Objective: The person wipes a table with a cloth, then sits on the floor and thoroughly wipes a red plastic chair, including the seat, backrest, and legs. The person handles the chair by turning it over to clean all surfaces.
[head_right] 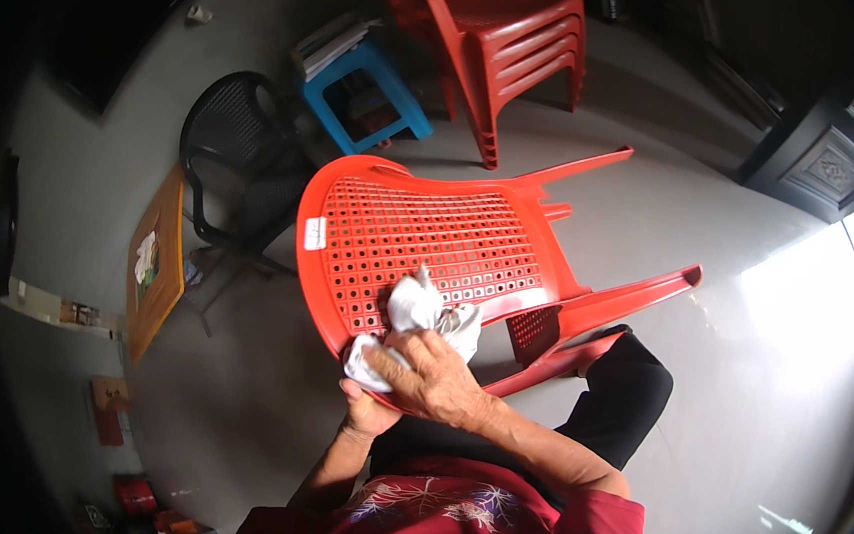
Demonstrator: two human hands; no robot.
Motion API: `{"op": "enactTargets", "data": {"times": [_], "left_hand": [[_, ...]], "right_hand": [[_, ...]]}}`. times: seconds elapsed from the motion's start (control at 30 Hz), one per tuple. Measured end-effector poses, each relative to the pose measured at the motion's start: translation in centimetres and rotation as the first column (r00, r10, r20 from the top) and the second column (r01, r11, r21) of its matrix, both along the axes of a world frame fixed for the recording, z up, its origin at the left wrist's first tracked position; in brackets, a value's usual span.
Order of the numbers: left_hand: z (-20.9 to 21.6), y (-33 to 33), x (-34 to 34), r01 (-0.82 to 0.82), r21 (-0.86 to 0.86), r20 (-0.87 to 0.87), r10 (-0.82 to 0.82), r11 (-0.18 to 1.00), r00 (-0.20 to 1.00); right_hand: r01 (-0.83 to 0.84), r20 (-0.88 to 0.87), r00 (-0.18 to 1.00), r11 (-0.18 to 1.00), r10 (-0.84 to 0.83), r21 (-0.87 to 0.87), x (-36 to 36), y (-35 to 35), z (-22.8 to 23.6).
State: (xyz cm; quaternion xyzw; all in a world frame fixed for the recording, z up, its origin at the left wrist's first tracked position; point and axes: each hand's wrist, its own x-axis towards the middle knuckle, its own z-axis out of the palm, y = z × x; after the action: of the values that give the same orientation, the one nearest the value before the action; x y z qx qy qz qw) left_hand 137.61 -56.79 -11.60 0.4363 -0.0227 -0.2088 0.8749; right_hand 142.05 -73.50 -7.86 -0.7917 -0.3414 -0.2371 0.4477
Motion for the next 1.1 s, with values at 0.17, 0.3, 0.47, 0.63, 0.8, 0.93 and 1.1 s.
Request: {"op": "enactTargets", "data": {"times": [0.17,0.3,0.47,0.63,0.8,0.93,1.1], "left_hand": [[2.8,-0.7,1.0,-0.010,0.144,-0.030,0.015,0.990,0.999],[2.6,-0.5,1.2,0.017,0.187,-0.059,-0.006,0.982,0.998],[3.2,-1.2,1.1,-0.020,0.183,-0.056,0.031,0.983,0.998],[2.5,-1.1,1.3,-0.052,0.142,-0.059,0.061,0.989,0.996],[3.3,-1.5,1.3,-0.118,0.138,-0.050,0.126,0.983,0.991],[3.8,-1.6,1.2,-0.029,0.118,-0.022,0.031,0.993,0.999],[4.0,-2.5,1.1,-0.171,0.143,0.034,0.168,0.975,0.985]], "right_hand": [[0.627,-0.054,0.761,0.753,-0.647,-0.199,5.5,-5.3,-6.7],[0.595,-0.354,0.512,0.620,-0.783,-0.511,8.8,-11.5,-9.5],[0.348,-0.496,0.421,0.640,-0.760,-0.686,11.9,-15.9,-11.8],[0.083,-0.378,0.515,0.483,-0.769,-0.871,11.4,-15.2,-12.3],[0.165,-0.317,0.600,0.501,-0.735,-0.849,7.4,-14.3,-8.4],[0.509,-0.237,0.633,0.627,-0.737,-0.589,4.1,-9.8,-7.6],[0.493,-0.330,0.770,0.838,-0.546,-0.235,0.0,0.2,-1.1]]}}
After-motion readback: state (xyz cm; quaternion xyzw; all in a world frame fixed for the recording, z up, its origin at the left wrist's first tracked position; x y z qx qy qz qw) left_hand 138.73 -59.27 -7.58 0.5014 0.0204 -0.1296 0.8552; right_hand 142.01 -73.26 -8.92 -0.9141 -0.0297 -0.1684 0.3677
